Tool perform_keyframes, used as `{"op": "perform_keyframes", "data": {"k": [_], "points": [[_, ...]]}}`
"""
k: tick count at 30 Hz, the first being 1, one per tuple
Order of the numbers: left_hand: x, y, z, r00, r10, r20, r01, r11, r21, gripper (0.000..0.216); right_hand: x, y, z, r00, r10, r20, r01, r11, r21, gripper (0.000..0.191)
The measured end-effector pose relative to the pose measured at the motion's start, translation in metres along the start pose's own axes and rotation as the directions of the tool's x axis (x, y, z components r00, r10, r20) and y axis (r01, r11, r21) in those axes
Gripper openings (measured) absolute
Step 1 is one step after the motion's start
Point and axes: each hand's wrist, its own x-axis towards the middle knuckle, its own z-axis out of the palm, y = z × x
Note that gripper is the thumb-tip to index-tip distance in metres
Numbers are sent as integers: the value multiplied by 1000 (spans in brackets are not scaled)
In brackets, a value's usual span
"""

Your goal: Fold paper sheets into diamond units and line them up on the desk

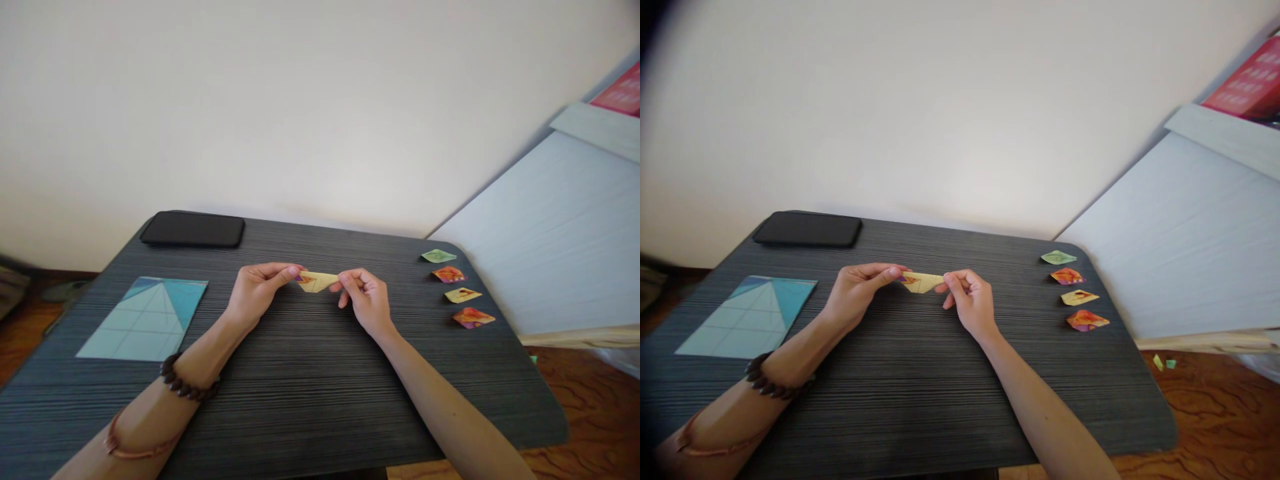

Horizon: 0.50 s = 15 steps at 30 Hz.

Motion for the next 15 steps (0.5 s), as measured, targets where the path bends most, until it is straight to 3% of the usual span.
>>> {"op": "perform_keyframes", "data": {"k": [4,10,15], "points": [[0,1,3,999,-40,-13,39,998,-58,28,0,1,0,1000,-13,-4,13,1000,8,23],[1,4,7,970,-223,100,236,960,-149,53,-5,1,7,992,-80,-102,78,997,-17,21],[-1,2,9,966,-204,158,230,959,-167,48,-12,2,12,992,-119,32,122,989,-79,19]]}}
